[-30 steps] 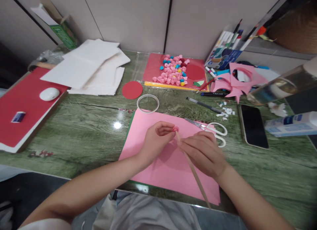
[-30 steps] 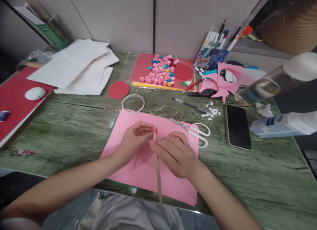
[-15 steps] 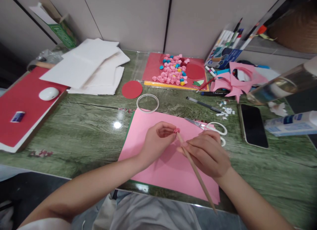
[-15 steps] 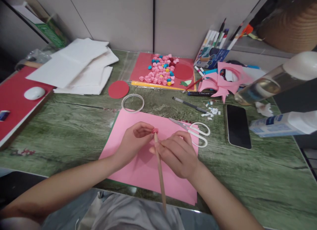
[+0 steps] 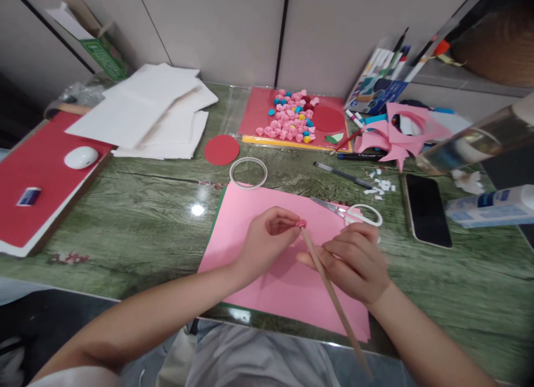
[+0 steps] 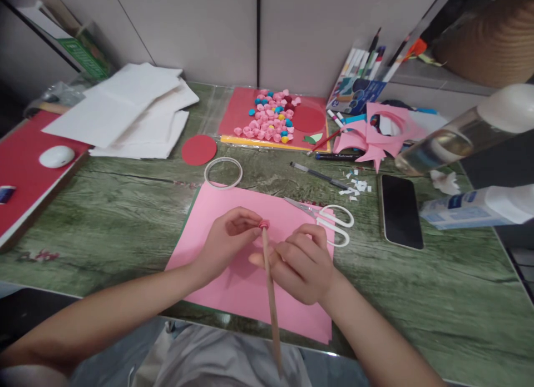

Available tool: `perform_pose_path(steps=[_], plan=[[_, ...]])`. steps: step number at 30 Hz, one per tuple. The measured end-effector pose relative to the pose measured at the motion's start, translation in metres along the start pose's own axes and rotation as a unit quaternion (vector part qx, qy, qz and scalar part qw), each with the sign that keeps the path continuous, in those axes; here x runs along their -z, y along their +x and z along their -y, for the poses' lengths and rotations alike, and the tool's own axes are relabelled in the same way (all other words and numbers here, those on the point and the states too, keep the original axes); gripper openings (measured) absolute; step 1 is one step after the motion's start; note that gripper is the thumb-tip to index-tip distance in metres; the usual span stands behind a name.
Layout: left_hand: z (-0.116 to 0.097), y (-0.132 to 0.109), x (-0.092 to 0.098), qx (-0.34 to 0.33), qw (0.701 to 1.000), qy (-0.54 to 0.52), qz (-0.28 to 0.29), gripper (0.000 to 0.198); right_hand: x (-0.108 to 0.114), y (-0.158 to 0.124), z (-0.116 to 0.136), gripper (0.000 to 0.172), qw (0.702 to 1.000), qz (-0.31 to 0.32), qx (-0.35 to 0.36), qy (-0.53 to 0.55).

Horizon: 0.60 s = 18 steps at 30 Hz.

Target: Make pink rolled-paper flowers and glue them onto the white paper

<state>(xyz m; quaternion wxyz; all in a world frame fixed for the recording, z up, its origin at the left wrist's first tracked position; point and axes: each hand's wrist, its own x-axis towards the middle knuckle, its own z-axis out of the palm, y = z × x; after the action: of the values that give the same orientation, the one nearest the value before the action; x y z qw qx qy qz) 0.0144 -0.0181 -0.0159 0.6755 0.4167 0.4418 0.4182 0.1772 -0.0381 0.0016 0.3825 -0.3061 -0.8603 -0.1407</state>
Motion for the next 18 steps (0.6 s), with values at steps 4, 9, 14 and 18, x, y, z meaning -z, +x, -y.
perform_pose_path(steps=[4,9,14,18], plan=[[0.0005,0.0001,-0.0007,-0.010,1.000,0.008,0.003,0.013,0.0011,0.0007,0.0012,0.025,1.000,0.001,0.010,-0.003],[0.0044,0.0002,-0.0012,-0.035,0.998,0.044,-0.008,0.016,0.0019,0.0002,0.0025,0.027,1.000,0.011,0.018,-0.010],[0.0057,-0.0003,-0.0006,-0.056,0.996,0.072,-0.010,0.015,0.0026,0.0011,0.0029,0.022,1.000,0.007,0.025,-0.016],[0.0052,0.0007,0.0006,-0.055,0.996,0.068,-0.015,0.015,0.0038,0.0019,0.0036,0.015,1.000,0.010,0.001,-0.016]])
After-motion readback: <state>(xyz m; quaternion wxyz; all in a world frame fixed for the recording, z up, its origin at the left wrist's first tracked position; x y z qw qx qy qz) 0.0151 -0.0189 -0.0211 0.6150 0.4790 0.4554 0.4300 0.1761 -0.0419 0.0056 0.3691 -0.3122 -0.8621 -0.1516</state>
